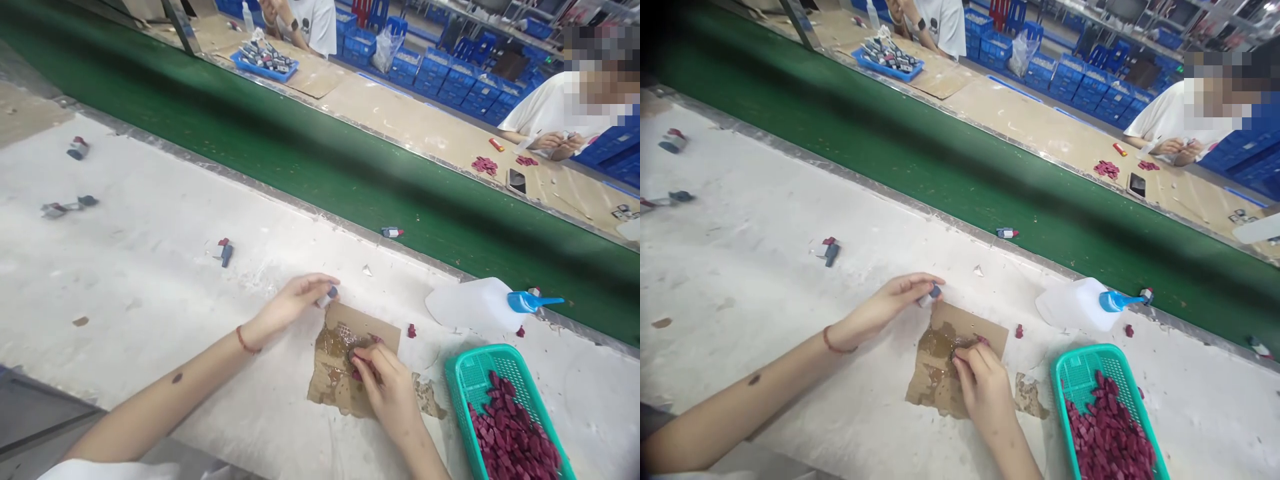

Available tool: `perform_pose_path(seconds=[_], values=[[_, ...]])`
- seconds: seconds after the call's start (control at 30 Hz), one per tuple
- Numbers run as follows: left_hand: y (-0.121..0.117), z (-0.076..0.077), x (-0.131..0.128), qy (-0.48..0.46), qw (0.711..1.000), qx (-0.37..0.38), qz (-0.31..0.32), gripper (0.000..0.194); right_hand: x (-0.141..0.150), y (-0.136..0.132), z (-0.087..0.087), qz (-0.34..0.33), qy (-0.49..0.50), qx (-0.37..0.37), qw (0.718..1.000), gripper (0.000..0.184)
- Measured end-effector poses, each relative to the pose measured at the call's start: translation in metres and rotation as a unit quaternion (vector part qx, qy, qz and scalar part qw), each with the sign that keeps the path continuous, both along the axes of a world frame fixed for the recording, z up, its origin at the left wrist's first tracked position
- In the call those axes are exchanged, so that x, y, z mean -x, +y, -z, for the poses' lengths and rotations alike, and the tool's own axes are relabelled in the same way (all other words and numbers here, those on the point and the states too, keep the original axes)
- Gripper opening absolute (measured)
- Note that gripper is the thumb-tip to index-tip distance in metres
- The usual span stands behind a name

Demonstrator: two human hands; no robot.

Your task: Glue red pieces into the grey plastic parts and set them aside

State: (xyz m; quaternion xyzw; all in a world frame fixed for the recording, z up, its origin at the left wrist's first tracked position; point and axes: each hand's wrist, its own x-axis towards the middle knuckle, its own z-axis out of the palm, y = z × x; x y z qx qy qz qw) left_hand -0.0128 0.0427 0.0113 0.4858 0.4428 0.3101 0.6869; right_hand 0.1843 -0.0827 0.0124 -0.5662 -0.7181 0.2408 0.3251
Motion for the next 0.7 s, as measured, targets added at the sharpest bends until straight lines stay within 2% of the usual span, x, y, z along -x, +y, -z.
perform_pose_path(seconds=[0.07, 0.17, 0.33, 0.5, 0.7], values=[[-0.015, -0.004, -0.006, -0.029, 0.999, 0.020, 0.013, 0.034, 0.000, 0.002, 0.002, -0.016, -0.027, -0.016, 0.999, 0.021], [-0.026, -0.004, -0.009, -0.065, 0.995, 0.069, 0.027, 0.033, -0.002, 0.003, 0.000, -0.024, -0.060, -0.015, 0.998, 0.021], [-0.034, 0.002, -0.010, -0.125, 0.978, 0.162, 0.030, 0.038, -0.007, 0.001, -0.006, -0.036, -0.066, 0.013, 0.997, 0.022], [-0.038, 0.003, -0.010, -0.169, 0.965, 0.198, 0.025, 0.031, -0.007, 0.000, -0.009, -0.041, -0.065, 0.037, 0.996, 0.021], [-0.041, 0.005, -0.014, -0.189, 0.952, 0.235, 0.056, 0.041, 0.000, 0.004, -0.005, -0.051, -0.041, 0.006, 0.998, 0.022]])
